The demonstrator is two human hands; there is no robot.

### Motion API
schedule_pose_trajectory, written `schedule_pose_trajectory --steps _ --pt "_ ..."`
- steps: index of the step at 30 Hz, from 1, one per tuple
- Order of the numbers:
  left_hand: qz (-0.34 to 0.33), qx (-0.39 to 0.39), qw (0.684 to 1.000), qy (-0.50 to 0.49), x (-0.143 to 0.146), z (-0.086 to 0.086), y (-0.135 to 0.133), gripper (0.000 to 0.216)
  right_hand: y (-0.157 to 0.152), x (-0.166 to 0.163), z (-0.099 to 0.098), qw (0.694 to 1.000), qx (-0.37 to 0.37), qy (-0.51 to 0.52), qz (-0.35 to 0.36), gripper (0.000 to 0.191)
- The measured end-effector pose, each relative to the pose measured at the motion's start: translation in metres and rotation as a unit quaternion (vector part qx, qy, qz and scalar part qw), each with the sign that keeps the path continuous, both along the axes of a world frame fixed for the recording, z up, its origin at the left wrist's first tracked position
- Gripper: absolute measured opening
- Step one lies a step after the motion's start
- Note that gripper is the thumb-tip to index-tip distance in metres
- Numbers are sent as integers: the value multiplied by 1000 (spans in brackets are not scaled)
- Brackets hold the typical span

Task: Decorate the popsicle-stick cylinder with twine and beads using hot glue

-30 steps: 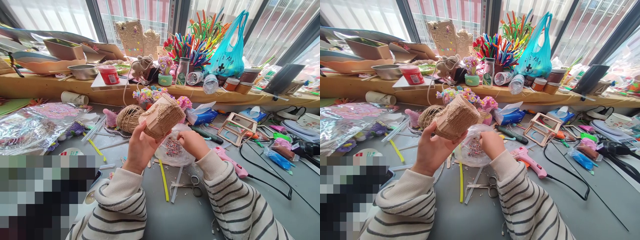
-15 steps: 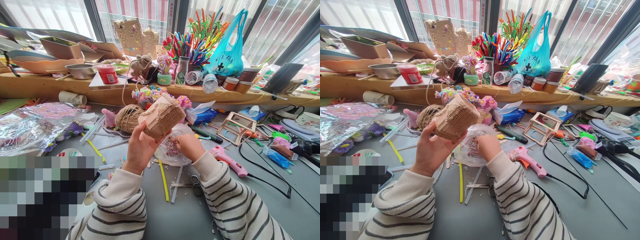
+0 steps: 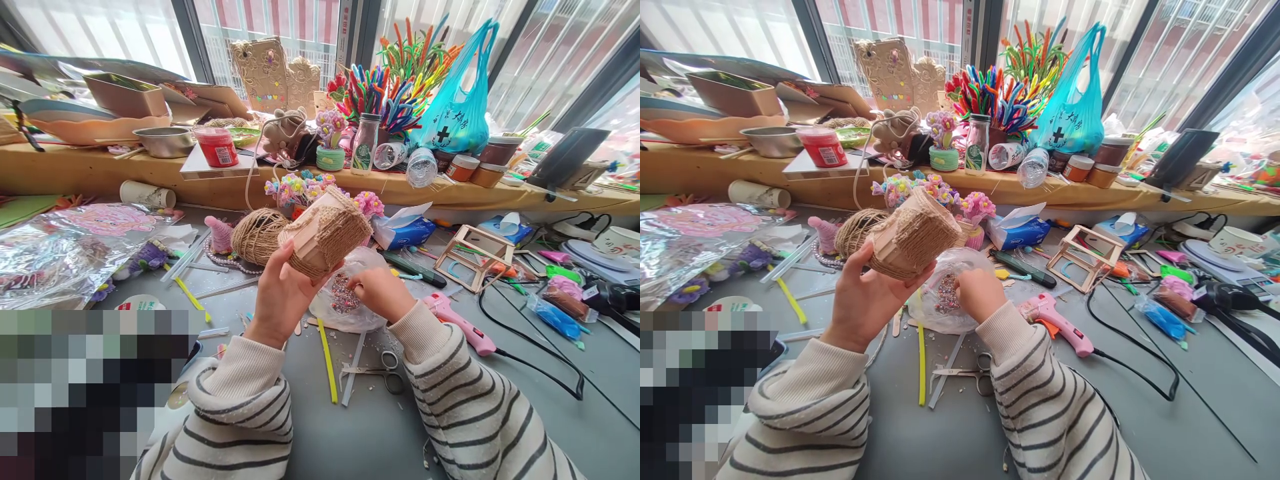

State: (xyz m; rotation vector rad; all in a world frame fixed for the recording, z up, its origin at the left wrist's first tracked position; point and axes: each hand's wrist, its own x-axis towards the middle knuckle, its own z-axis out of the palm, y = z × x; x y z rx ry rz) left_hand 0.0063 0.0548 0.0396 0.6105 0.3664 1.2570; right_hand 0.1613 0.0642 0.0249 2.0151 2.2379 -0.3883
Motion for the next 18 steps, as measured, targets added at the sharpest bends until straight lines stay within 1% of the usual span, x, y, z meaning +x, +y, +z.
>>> schedule_pose_trajectory --steps 4,8,10,14,18 --pt "0 -3 1000 0 -1 0 0 41 -1 3 2 1000 24 5 -8 27" --pt "1 -3 1000 0 -1 0 1 42 0 2 1 999 10 24 23 24" --pt "2 -2 1000 1 -1 0 1 42 1 2 0 999 5 30 34 26" --pt "4 -3 1000 6 -1 0 1 41 1 3 -2 1000 18 19 14 32" --pt "4 3 1000 10 -2 0 -1 41 1 4 0 999 19 19 19 28"
